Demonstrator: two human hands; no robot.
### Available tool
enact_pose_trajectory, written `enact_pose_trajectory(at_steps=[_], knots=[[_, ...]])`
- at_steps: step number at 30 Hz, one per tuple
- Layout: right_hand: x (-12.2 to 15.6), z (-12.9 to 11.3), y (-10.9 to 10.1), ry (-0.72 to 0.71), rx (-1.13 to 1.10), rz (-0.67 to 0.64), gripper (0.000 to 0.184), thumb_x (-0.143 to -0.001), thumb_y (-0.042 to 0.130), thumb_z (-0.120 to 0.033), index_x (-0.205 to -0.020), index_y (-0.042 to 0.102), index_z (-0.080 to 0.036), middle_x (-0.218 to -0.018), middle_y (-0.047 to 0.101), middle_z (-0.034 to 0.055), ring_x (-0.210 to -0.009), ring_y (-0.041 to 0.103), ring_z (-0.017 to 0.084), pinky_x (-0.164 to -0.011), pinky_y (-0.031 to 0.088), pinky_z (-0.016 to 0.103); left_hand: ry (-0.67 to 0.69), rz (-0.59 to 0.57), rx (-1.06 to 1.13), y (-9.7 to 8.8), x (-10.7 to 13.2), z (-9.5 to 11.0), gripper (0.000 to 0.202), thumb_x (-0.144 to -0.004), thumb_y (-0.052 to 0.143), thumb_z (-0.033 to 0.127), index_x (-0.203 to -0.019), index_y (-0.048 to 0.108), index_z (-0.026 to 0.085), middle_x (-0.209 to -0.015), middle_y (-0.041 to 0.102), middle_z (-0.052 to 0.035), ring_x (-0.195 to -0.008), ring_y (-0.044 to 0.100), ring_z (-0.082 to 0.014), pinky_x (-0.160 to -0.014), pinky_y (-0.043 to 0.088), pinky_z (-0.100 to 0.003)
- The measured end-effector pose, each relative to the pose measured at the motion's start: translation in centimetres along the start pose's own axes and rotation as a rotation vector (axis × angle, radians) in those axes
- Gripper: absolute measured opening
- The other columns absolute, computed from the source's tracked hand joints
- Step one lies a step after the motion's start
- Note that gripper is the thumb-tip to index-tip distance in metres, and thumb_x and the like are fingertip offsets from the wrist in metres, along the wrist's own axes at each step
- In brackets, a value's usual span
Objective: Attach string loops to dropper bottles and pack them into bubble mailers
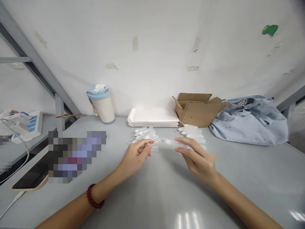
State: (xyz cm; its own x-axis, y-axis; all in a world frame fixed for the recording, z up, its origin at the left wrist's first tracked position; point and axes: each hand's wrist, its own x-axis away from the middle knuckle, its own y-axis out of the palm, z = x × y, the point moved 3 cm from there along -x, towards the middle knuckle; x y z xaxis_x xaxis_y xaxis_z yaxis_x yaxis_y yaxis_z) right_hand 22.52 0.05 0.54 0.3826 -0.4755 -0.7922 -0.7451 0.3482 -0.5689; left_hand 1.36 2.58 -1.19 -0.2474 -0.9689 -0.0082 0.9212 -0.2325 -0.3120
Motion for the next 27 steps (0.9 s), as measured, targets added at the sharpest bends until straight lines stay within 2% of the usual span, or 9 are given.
enact_pose_trajectory(at_steps=[3, 10, 19, 27], knots=[[0.0, -0.3, 0.1, 0.0, -0.026, 0.0, 0.031, -0.083, 0.044, 0.0, -0.095, 0.061, -0.023, -0.11, 0.063, 0.0114, -0.093, 0.062, 0.021, -0.072, 0.051, 0.037, 0.005, -0.068, 0.021, 0.3, 0.1, 0.2, 0.032, -0.088, 0.044, 0.037, -0.105, 0.062, 0.016, -0.067, 0.055, 0.002, -0.048, 0.044, -0.0083, -0.051, 0.039, -0.023], [0.0, -0.4, 0.3, -0.071, -0.044, -0.001, 0.034, -0.078, 0.044, 0.009, -0.094, 0.059, -0.018, -0.109, 0.062, 0.0152, -0.092, 0.06, 0.021, -0.069, 0.051, 0.037, -0.012, -0.152, 0.074, 0.6, 0.1, 0.4, 0.023, -0.087, 0.05, 0.036, -0.085, 0.062, 0.016, -0.063, 0.052, 0.0038, -0.046, 0.041, -0.0063, -0.048, 0.036, -0.021], [-0.1, -1.3, 0.3, -0.048, -0.123, -0.031, 0.028, -0.078, 0.047, 0.009, -0.089, 0.055, -0.016, -0.106, 0.064, 0.0157, -0.087, 0.062, 0.02, -0.067, 0.051, 0.034, -0.122, -0.181, 0.284, 0.5, 0.2, 0.5, 0.025, -0.087, 0.052, 0.038, -0.08, 0.06, 0.015, -0.062, 0.05, 0.0046, -0.045, 0.039, -0.0044, -0.048, 0.031, -0.02], [0.1, -1.4, 0.3, -0.047, -0.121, -0.026, 0.027, -0.079, 0.047, 0.009, -0.089, 0.053, -0.016, -0.105, 0.064, 0.0173, -0.087, 0.061, 0.02, -0.066, 0.051, 0.033, -0.138, -0.194, 0.322, 0.6, 0.3, 0.4, 0.026, -0.086, 0.053, 0.038, -0.075, 0.058, 0.015, -0.061, 0.048, 0.0048, -0.045, 0.038, -0.0044, -0.049, 0.031, -0.021]])
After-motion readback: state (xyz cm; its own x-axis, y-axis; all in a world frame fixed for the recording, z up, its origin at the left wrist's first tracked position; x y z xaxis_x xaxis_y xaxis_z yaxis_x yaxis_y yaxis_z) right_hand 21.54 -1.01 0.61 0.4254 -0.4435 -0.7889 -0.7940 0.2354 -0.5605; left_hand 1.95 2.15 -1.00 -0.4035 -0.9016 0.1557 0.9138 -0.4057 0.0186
